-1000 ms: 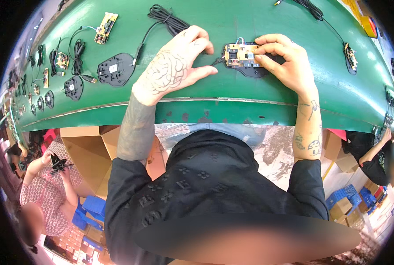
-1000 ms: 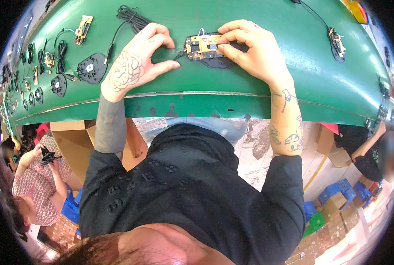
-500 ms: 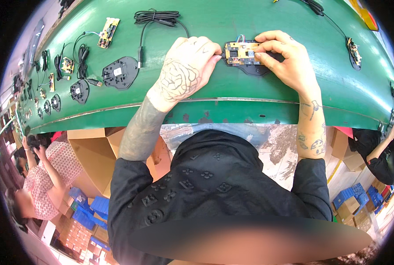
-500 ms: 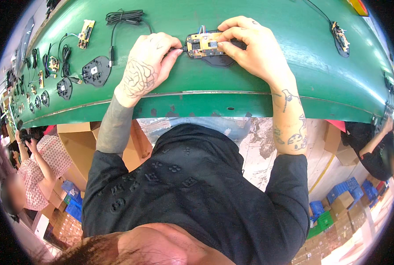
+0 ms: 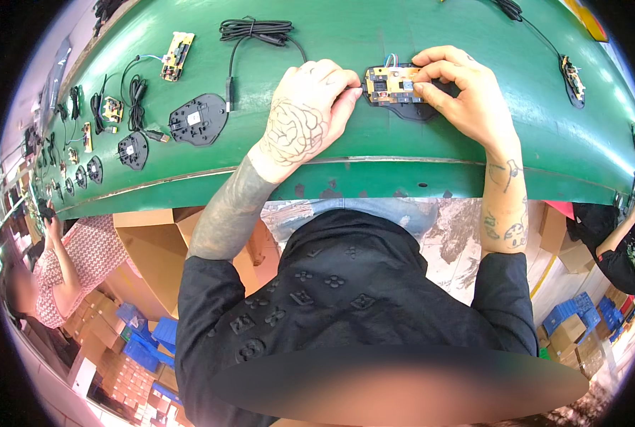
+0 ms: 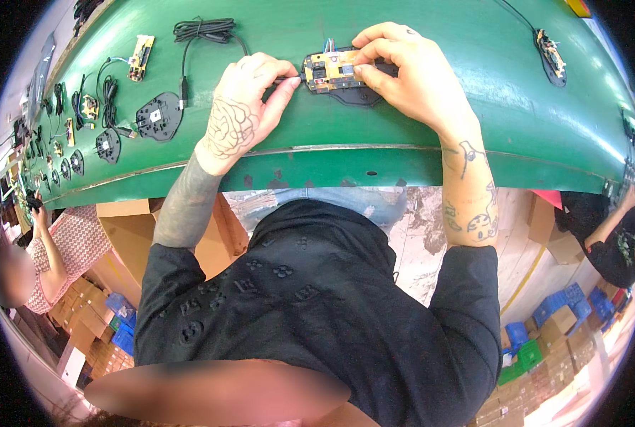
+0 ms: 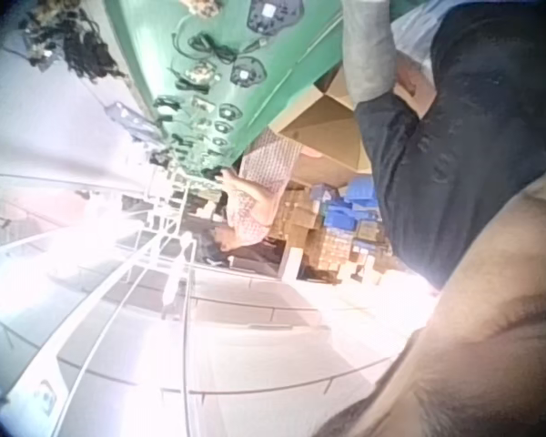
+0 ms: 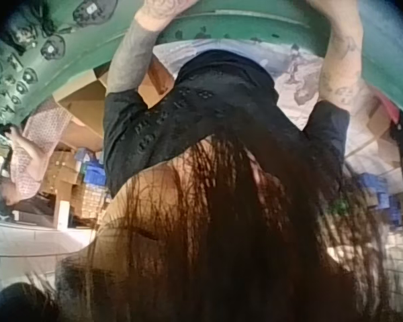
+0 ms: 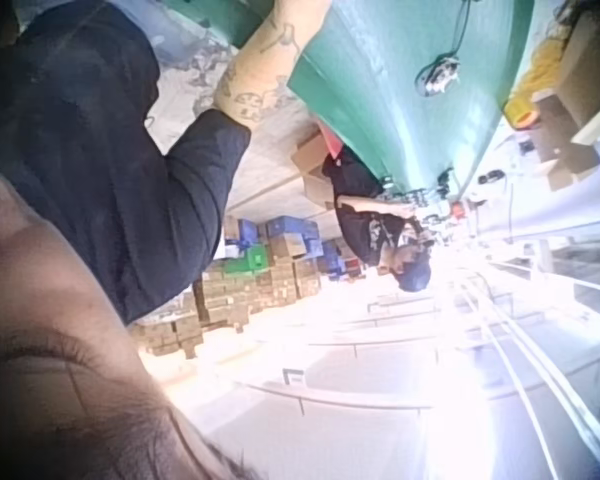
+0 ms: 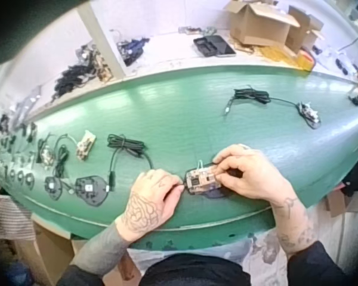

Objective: The person assembles internal components onto a computer mouse base by hand, placing a PCB and a USB cable onto the base, which rests on a factory conveyor belt.

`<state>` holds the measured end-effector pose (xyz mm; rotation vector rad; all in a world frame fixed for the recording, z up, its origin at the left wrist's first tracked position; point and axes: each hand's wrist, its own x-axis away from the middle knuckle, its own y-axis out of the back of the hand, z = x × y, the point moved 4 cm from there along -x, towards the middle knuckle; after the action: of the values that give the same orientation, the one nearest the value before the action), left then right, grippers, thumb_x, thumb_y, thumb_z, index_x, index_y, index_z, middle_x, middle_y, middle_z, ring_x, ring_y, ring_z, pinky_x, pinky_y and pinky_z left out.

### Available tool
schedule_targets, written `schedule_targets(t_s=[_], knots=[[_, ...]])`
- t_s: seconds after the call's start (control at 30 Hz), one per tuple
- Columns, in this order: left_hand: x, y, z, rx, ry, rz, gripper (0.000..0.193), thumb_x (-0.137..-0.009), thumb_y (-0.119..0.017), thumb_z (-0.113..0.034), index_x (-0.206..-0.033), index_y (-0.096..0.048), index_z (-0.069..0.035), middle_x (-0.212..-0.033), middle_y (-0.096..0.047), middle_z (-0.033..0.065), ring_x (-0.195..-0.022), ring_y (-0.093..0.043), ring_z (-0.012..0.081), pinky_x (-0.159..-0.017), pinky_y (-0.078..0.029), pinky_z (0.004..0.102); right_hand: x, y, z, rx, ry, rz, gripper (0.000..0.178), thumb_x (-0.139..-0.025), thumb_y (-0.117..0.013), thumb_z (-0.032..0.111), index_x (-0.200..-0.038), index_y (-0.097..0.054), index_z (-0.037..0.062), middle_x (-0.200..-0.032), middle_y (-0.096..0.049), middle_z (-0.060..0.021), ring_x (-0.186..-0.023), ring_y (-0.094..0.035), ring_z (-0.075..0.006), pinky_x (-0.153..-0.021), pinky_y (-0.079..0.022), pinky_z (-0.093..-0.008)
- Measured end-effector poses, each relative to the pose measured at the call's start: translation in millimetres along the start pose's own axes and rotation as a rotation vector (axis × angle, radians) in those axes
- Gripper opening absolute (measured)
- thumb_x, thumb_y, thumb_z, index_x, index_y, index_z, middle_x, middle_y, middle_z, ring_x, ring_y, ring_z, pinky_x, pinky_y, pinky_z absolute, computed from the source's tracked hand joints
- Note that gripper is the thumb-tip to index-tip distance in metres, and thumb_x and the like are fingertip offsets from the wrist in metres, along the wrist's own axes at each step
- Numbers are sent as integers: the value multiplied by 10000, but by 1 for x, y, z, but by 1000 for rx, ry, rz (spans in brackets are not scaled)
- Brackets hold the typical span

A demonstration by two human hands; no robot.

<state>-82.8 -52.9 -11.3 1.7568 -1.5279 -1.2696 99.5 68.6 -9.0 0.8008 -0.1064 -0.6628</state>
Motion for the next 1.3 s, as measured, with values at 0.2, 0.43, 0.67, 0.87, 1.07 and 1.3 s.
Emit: schedule_targets(t_s=[0.2,0.43,0.67,0.87,1.07,1.3], knots=[[0,3,2,23,84,4,64,-821,-715,-117,-866,-678,-89,-853,-618,60,-814,-598,259,-737,-467,379,-3,0,6,23,-22,17,108,-803,-722,110,-878,-686,42,-1080,-687,-69,-950,-652,-257,-819,-534,-350],[-2,1,2,84,48,-86,67,-813,-715,-110,-837,-671,-66,-821,-590,85,-807,-593,280,-715,-478,385,-3,1,5,10,-76,33,109,-804,-717,97,-877,-674,28,-1081,-684,-68,-936,-651,-243,-801,-547,-338],[-4,1,12,181,74,-27,77,-780,-712,-103,-835,-664,-78,-820,-590,88,-813,-605,288,-726,-492,394,-8,3,13,23,-2,20,131,-820,-703,82,-943,-685,41,-1091,-684,-72,-900,-659,-221,-797,-545,-321],[-2,0,12,218,95,-65,83,-754,-725,-120,-817,-673,-106,-826,-595,66,-817,-603,278,-724,-497,400,-5,10,3,-50,-34,-180,158,-852,-678,85,-1002,-688,38,-1059,-691,-70,-783,-672,-174,-706,-542,-281],[0,3,10,71,34,-61,102,-779,-739,-153,-864,-690,-126,-889,-602,39,-845,-586,242,-785,-463,383,-5,4,-4,-66,-178,-120,162,-877,-667,119,-1010,-690,30,-968,-685,-79,-687,-669,-159,-657,-543,-286],[1,3,3,-68,-95,-81,143,-801,-753,-173,-925,-692,-138,-937,-598,16,-862,-579,222,-841,-434,375,-3,5,-6,-74,-182,-111,172,-859,-691,140,-996,-696,36,-989,-675,-71,-699,-672,-167,-657,-541,-282]])
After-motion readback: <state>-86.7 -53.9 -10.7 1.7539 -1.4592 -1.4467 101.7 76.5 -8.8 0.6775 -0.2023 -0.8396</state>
